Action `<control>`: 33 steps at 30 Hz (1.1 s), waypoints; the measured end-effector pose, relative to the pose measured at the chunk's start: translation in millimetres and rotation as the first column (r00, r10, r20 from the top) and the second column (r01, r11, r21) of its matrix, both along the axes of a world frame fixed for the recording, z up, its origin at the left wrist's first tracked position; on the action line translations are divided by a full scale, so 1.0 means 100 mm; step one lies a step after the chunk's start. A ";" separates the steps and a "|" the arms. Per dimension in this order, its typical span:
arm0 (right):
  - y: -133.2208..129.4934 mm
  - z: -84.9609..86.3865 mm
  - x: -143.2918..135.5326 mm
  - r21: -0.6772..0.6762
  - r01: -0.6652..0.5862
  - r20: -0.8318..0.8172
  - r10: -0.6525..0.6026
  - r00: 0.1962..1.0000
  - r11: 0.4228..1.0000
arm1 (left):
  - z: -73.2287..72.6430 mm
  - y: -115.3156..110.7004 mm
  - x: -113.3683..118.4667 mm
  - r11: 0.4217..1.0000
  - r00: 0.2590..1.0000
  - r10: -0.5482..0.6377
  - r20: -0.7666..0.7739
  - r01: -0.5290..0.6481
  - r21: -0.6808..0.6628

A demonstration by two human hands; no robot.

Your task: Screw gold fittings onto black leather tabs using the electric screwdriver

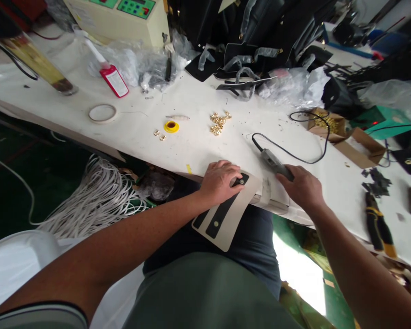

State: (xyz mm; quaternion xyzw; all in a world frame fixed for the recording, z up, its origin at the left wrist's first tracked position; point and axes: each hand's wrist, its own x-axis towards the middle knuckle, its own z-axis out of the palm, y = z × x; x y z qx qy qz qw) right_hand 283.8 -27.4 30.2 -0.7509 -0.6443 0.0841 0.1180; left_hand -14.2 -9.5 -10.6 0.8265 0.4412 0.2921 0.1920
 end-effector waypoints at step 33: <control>0.04 0.22 -1.49 0.507 0.189 -0.818 0.400 0.413 0.841 | 0.05 -0.01 0.00 0.998 1.000 0.003 -0.019 -0.004 -0.061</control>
